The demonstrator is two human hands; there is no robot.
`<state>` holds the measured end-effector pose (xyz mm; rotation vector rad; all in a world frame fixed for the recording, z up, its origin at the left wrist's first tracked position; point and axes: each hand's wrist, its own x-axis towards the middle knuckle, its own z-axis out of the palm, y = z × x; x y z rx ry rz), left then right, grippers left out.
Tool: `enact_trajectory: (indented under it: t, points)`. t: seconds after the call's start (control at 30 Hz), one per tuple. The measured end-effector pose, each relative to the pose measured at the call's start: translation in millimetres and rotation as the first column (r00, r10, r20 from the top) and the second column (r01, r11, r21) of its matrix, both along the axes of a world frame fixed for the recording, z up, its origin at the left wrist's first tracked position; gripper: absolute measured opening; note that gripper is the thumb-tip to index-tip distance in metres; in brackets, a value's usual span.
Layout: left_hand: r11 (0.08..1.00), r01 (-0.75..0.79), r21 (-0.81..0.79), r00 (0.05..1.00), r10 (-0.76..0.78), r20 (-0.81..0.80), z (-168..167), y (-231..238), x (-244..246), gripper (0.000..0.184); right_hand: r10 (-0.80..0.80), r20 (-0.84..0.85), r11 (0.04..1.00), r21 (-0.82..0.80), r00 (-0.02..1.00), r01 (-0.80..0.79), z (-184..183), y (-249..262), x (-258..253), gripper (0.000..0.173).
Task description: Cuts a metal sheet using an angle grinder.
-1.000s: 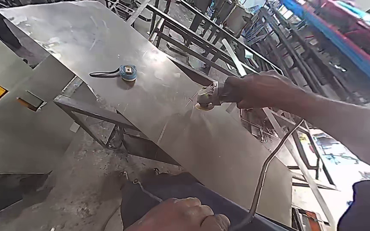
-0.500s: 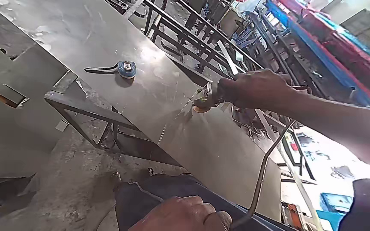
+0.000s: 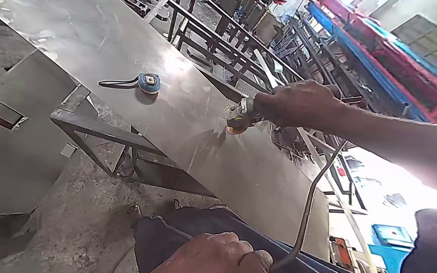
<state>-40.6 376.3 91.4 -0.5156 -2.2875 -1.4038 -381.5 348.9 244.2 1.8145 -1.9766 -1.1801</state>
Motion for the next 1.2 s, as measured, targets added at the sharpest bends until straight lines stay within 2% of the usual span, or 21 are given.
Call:
enact_trajectory:
  t: [0.2, 0.4, 0.53, 1.2]
  points:
    - [1.000, -0.010, 0.005, 1.000, 0.010, 0.005, 0, 0, 0, 0.027, -0.018, 0.004, 1.000, 0.012, 1.000, 0.018, 0, -3, 0, 0.037]
    - [1.000, 0.005, 0.015, 1.000, -0.005, 0.000, -1, -2, 0, 0.028, -0.116, -0.019, 0.992, 0.046, 0.993, 0.117, -2, -10, 1, 0.053]
    - [1.000, 0.001, 0.019, 1.000, -0.001, -0.004, -1, -2, 0, 0.027, -0.130, -0.010, 0.990, 0.052, 0.991, 0.130, -3, -10, 0, 0.050]
    - [1.000, -0.013, 0.004, 1.000, 0.013, -0.010, -3, 0, 4, 0.028, -0.274, 0.039, 0.957, 0.115, 0.961, 0.268, -6, -17, -10, 0.059]
